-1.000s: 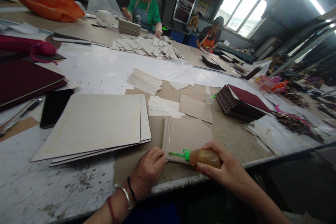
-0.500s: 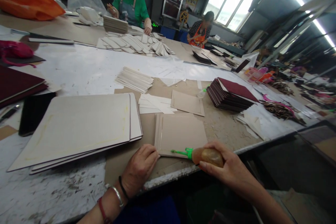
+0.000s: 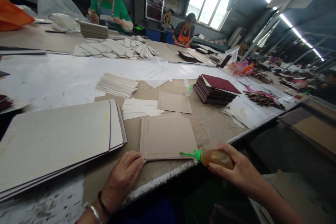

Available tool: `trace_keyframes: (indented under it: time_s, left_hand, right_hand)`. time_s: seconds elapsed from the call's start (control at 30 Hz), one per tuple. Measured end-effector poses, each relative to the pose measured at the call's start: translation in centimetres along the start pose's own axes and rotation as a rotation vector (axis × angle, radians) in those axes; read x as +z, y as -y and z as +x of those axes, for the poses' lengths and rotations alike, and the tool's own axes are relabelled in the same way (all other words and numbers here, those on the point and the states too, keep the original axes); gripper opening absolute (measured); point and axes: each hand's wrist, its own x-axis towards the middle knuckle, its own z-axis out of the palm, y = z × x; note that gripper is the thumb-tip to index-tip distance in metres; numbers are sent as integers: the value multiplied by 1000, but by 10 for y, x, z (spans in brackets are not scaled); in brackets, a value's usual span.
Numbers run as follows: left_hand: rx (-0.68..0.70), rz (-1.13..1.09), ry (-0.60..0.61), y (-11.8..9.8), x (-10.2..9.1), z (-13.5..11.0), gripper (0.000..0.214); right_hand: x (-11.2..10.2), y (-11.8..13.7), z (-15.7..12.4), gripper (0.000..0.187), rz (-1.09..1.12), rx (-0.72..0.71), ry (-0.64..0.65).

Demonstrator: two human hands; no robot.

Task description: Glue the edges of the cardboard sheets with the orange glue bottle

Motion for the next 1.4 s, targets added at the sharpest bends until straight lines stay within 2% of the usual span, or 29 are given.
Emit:
trace_keyframes:
  time_s: [0.37,0.5,0.6,0.8,0.9,0.97,1.2,1.4]
  left_hand:
    - [13,5,13,-2,-3,1,17]
    - [25,1,24,1,-2,-1,18]
    - [31,1,38,6,1,-8,19]
    - [-40,-12,50,14,8,-26,24]
    - [-72,-11,33,13,9,-27,25]
    - [-40,-8,36,13,9,-25,23]
    - [-54,11,37,11,8,-22,20]
    - [64,32,57,11,3,-12,18]
  right_hand:
    - [-19,-40,-12,32,59,54,-79]
    - [-21,-55,-7,34,62,102,-91]
    - [-21,-58,8,39,90,108,-152]
    - [-16,-45,60,41,116,20,-225]
    - [-17,-44,78,41,123,-23,-220]
    - [-19,-45,83,39,122,-45,-197]
    - [-29,-46,67,32,127,-77,-98]
    - [-34,-42,42,32,134,-21,-5]
